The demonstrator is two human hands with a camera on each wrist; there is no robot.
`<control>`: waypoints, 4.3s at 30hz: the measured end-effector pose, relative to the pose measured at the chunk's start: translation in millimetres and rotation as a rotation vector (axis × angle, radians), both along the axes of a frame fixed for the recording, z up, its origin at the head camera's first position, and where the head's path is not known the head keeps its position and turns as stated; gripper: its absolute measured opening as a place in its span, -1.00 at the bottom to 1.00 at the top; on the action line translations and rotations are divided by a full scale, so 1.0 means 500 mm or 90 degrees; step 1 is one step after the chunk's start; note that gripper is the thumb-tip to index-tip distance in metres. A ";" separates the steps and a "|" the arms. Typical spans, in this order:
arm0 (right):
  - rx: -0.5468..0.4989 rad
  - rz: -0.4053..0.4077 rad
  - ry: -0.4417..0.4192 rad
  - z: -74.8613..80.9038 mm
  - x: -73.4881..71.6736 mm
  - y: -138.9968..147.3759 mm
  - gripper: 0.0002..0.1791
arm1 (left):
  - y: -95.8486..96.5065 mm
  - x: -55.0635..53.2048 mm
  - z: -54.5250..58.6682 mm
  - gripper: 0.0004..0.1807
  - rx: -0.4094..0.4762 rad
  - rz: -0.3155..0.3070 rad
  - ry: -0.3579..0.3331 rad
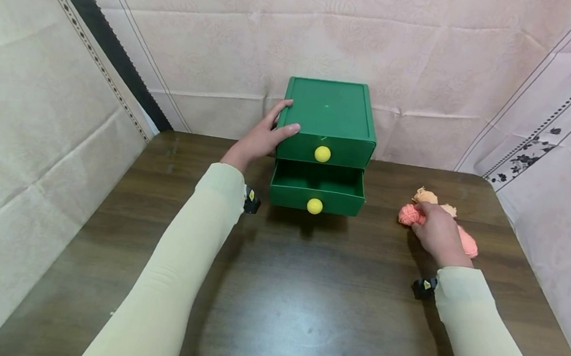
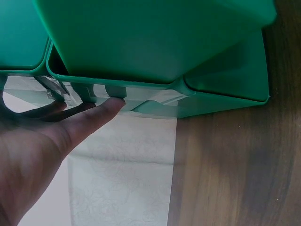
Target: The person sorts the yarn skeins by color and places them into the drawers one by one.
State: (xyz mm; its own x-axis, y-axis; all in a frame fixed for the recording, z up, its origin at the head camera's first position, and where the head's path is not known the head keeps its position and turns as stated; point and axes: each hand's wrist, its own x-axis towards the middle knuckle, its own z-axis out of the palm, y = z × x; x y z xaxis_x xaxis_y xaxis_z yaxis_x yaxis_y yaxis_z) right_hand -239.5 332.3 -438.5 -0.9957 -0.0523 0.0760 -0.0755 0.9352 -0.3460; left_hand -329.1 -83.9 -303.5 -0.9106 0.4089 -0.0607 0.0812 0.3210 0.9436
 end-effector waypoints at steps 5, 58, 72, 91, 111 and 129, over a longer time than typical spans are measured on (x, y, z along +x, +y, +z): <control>-0.013 -0.007 -0.011 0.006 0.003 -0.008 -0.51 | 0.000 -0.001 -0.001 -0.19 0.002 0.002 -0.002; -0.028 0.038 0.139 0.104 0.033 -0.096 -0.54 | -0.001 -0.001 -0.004 -0.19 -0.001 0.010 -0.011; -0.041 0.056 0.210 0.127 0.038 -0.115 -0.54 | 0.001 -0.006 -0.003 -0.20 0.008 0.004 0.000; -0.059 0.076 0.304 0.152 0.054 -0.151 -0.54 | 0.006 0.004 0.002 -0.20 0.004 0.020 -0.004; -0.083 0.097 0.366 0.170 0.060 -0.182 -0.57 | 0.007 0.004 0.001 -0.19 0.005 0.022 0.001; -0.099 0.138 0.380 0.184 0.054 -0.213 -0.60 | 0.005 0.002 -0.001 -0.20 0.012 0.020 -0.002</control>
State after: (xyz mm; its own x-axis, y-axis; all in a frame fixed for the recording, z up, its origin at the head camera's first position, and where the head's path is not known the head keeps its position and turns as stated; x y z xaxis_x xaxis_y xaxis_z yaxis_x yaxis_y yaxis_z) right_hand -212.3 226.0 -346.7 -0.7484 -0.1908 0.6352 -0.4778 0.8193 -0.3168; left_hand -327.9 -81.2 -304.0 -0.9227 0.3814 -0.0566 0.0678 0.3048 0.9500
